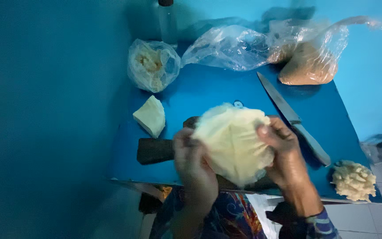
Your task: The person cuts a wedge from a large block of peeled white breadfruit on a wooden cutting board using a knife, then tears and peels the remaining rind and outer layer off the fruit pieces by hand, working over the board on a small blue table.
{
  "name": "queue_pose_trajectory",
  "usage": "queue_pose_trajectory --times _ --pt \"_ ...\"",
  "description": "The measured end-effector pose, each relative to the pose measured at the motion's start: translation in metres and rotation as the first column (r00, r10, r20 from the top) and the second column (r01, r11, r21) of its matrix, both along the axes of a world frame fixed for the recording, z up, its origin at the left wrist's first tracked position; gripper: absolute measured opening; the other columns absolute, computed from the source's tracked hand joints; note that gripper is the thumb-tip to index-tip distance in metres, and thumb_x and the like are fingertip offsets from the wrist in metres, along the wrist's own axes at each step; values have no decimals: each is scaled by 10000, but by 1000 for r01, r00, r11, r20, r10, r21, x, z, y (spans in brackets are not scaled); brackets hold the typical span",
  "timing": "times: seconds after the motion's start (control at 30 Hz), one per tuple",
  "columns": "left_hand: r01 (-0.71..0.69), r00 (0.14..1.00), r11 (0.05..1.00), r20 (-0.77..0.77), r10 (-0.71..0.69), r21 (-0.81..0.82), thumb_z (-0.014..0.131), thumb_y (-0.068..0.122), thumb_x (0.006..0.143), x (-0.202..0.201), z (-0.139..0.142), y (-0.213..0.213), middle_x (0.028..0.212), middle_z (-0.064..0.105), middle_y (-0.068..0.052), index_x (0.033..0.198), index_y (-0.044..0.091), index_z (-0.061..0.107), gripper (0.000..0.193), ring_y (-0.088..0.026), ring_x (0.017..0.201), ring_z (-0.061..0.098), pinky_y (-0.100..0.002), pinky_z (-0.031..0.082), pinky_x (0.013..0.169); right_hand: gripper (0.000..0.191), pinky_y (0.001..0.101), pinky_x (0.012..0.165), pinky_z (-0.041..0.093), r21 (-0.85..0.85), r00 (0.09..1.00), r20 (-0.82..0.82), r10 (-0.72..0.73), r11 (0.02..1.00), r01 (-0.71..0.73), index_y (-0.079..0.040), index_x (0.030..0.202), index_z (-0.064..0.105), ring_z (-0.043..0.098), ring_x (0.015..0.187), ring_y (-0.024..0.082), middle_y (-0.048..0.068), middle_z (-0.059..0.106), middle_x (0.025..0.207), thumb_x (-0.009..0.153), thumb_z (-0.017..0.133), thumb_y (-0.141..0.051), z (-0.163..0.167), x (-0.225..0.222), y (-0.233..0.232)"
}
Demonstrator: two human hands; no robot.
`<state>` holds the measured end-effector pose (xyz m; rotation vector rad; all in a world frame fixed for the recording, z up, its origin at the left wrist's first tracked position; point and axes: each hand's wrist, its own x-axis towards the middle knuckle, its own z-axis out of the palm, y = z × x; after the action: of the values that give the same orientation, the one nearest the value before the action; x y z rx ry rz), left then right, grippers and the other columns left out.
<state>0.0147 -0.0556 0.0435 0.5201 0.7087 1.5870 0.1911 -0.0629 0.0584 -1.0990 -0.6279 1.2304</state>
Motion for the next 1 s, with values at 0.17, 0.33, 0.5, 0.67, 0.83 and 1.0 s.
queue_pose_trajectory --times 0.17,0.33,0.5,0.67,0.83,1.0 --pt "-182 974 982 145 173 53 486 199 916 -39 4 1 1105 580 -138 1292 105 470 388 -304 1082 652 -519 601 914 226 203 449 400 57 990 4 -144 988 143 -109 1139 597 570 657 92 -1 622 906 924 661 -137 -5 36 -6" --pt "-138 980 975 -115 160 176 473 302 1010 -108 13 1 1021 599 -117 1257 80 555 342 -280 936 666 -482 594 772 194 211 372 348 137 996 92 11 990 -24 -54 1081 611 489 484 86 59 616 773 975 577 -213 13 60 -4" --pt "196 605 977 -795 -54 83 505 351 1024 -111 9 -4 894 589 -84 1233 85 690 385 -234 725 550 -409 487 650 218 239 447 425 -4 957 154 245 969 -247 1 1109 597 582 601 93 58 614 833 978 591 -173 27 42 1" --pt "411 402 880 -914 59 237 711 246 968 -85 27 -7 907 694 -61 1182 87 709 267 -176 815 703 -331 565 692 292 282 360 458 -174 898 345 273 959 -224 -15 1106 616 561 449 119 76 644 762 948 597 -259 25 19 21" --pt "463 77 886 -997 -15 22 761 289 878 -64 38 -5 984 634 -102 1263 132 681 424 -231 748 696 -377 568 612 380 259 386 465 -348 787 499 363 916 -201 -13 1157 595 607 453 159 83 640 681 974 560 -343 4 25 29" --pt "519 -116 854 -987 115 39 736 275 888 -38 25 2 1083 582 -133 1380 149 624 520 -311 736 699 -436 576 580 396 279 345 439 -328 770 482 418 901 -284 -19 1192 570 574 371 153 80 630 608 945 559 -328 1 30 20"
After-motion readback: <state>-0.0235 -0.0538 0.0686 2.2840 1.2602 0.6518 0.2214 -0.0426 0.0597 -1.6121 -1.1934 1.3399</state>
